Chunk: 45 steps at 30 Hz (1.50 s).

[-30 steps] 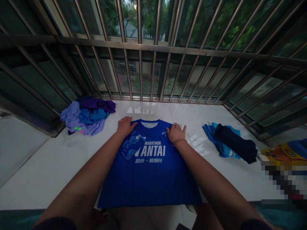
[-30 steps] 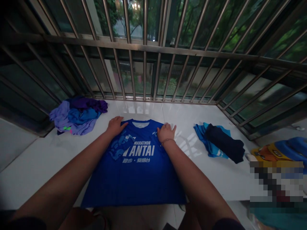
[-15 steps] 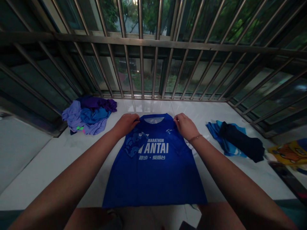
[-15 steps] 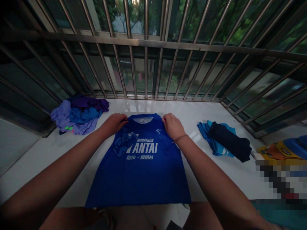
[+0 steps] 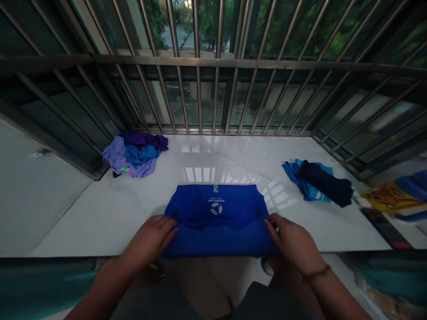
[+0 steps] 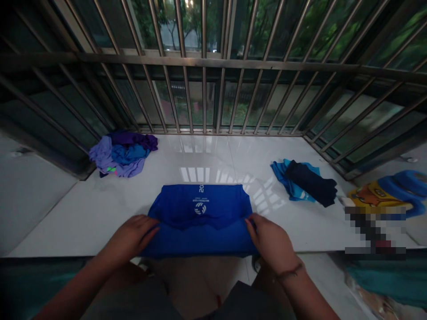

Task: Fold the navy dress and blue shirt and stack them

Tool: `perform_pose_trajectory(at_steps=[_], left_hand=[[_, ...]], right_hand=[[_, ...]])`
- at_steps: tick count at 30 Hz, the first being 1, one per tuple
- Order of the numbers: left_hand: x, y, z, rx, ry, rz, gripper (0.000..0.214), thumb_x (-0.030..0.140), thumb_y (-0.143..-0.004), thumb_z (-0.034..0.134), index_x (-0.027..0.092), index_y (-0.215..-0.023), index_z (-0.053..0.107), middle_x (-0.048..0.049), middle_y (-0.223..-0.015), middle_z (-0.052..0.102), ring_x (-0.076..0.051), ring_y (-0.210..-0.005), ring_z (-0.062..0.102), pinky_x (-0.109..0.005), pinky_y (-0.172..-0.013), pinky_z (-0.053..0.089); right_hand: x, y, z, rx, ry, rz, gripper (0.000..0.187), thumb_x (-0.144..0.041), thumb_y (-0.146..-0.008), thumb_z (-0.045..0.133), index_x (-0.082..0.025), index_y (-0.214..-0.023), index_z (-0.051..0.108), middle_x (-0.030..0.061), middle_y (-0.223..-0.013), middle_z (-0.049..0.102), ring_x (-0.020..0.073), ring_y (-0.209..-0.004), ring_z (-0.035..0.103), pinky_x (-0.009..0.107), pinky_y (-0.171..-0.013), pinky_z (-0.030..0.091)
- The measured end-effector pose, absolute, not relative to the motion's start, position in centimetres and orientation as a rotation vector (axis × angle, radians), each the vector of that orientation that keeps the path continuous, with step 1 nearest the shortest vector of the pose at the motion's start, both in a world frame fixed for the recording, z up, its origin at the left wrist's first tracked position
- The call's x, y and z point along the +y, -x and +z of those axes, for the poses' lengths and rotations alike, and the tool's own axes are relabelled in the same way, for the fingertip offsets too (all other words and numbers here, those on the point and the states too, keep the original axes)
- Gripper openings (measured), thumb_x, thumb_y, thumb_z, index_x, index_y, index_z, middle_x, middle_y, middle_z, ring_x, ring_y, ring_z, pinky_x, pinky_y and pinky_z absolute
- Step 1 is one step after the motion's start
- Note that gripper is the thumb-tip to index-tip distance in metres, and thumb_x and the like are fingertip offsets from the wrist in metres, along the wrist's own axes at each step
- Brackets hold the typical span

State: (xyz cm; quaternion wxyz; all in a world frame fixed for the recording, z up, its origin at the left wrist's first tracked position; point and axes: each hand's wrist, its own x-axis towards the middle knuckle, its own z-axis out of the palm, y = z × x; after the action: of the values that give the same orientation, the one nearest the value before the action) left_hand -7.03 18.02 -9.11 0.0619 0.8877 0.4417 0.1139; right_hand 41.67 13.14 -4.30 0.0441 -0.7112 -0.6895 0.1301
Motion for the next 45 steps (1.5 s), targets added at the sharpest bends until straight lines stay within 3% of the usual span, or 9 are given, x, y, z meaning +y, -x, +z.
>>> perform_pose_trajectory(at_steps=[3,10,13,16,20,28,35,39,45], left_hand=[[21.2,5.1,-9.0,1.425,-2.677,0.475,0.034,0.031,-0.116,0.048,0.021,-0.123,0.080,-0.0126,-0.117,0.084,-0.032,-0.109,0.079,-0.051,-0.101,0.065],[29.6,0.8,-9.0,1.532,-2.577,0.371,0.046,0.021,-0.110,0.048,0.016,-0.150,0.070,-0.0196,-0.151,0.074,-0.034,-0.144,0.068,-0.054,-0.127,0.050],[33.4,1.7,-8.4,1.531,-2.435,0.084,0.046,0.029,-0.103,0.064,0.014,-0.145,0.073,-0.0227,-0.141,0.078,-0.038,-0.135,0.071,-0.053,-0.118,0.053],[36.8,3.3,-7.7,1.430,-2.333,-0.052,0.036,0.042,-0.093,0.076,0.021,-0.121,0.081,-0.0116,-0.111,0.085,-0.031,-0.104,0.077,-0.039,-0.094,0.058],[41.0,4.0,-6.9,1.310,-2.256,-0.119,0.032,0.056,-0.083,0.079,0.025,-0.083,0.077,0.0005,-0.076,0.076,-0.021,-0.076,0.070,-0.029,-0.072,0.049],[46.6,0.6,-1.4,1.633,-2.191,0.395,0.027,0.047,-0.091,0.077,0.020,-0.092,0.072,-0.0016,-0.084,0.074,-0.021,-0.083,0.065,-0.030,-0.074,0.044],[36.4,1.2,1.6,1.407,-2.539,0.553,0.019,0.036,-0.106,0.067,0.018,-0.109,0.072,-0.0063,-0.105,0.077,-0.023,-0.097,0.066,-0.036,-0.091,0.051],[26.3,3.4,-3.3,1.320,-2.675,0.388,0.011,0.018,-0.099,0.068,0.023,-0.106,0.075,-0.0096,-0.114,0.080,-0.030,-0.110,0.072,-0.047,-0.102,0.055],[15.7,6.5,-12.2,1.514,-2.611,0.543,0.026,0.031,-0.109,0.061,0.026,-0.128,0.078,-0.0137,-0.145,0.077,-0.033,-0.132,0.074,-0.052,-0.115,0.061]], right_hand=[[16.6,-40.5,-4.3,-1.980,2.351,0.237,0.037,-0.049,-0.117,0.049,-0.022,-0.123,0.074,0.0120,-0.106,0.085,0.0286,-0.090,0.082,0.037,-0.076,0.056],[25.4,-39.4,-5.7,-2.310,2.085,0.150,0.044,-0.022,-0.112,0.052,-0.013,-0.153,0.066,0.0226,-0.154,0.068,0.0346,-0.139,0.066,0.042,-0.114,0.053],[27.7,-40.8,-6.3,-2.440,1.995,0.276,0.040,-0.022,-0.106,0.066,-0.017,-0.145,0.073,0.0187,-0.147,0.074,0.0313,-0.133,0.069,0.038,-0.113,0.053],[29.5,-42.4,-6.5,-2.512,1.951,0.378,0.029,-0.024,-0.103,0.073,-0.017,-0.131,0.080,0.0147,-0.128,0.081,0.0276,-0.119,0.074,0.034,-0.106,0.054],[32.6,-43.7,-6.3,-2.537,1.935,0.435,0.018,-0.026,-0.101,0.078,-0.018,-0.116,0.084,0.0097,-0.112,0.083,0.0230,-0.103,0.075,0.029,-0.094,0.053],[39.8,-43.8,-2.6,-2.273,2.032,0.152,0.024,-0.022,-0.108,0.062,-0.010,-0.125,0.075,0.0174,-0.125,0.078,0.0242,-0.108,0.070,0.033,-0.097,0.050],[33.9,-45.6,0.6,-2.161,1.811,0.067,0.019,-0.018,-0.108,0.055,-0.016,-0.120,0.070,0.0173,-0.121,0.077,0.0281,-0.112,0.068,0.039,-0.103,0.050],[24.1,-46.7,-2.3,-2.236,1.650,0.201,0.024,-0.013,-0.102,0.055,-0.021,-0.116,0.073,0.0134,-0.118,0.079,0.0277,-0.113,0.072,0.042,-0.106,0.056],[11.7,-46.5,-9.3,-2.264,1.634,0.300,0.030,-0.035,-0.110,0.058,-0.024,-0.130,0.078,0.0146,-0.136,0.078,0.0319,-0.127,0.074,0.054,-0.115,0.060]])
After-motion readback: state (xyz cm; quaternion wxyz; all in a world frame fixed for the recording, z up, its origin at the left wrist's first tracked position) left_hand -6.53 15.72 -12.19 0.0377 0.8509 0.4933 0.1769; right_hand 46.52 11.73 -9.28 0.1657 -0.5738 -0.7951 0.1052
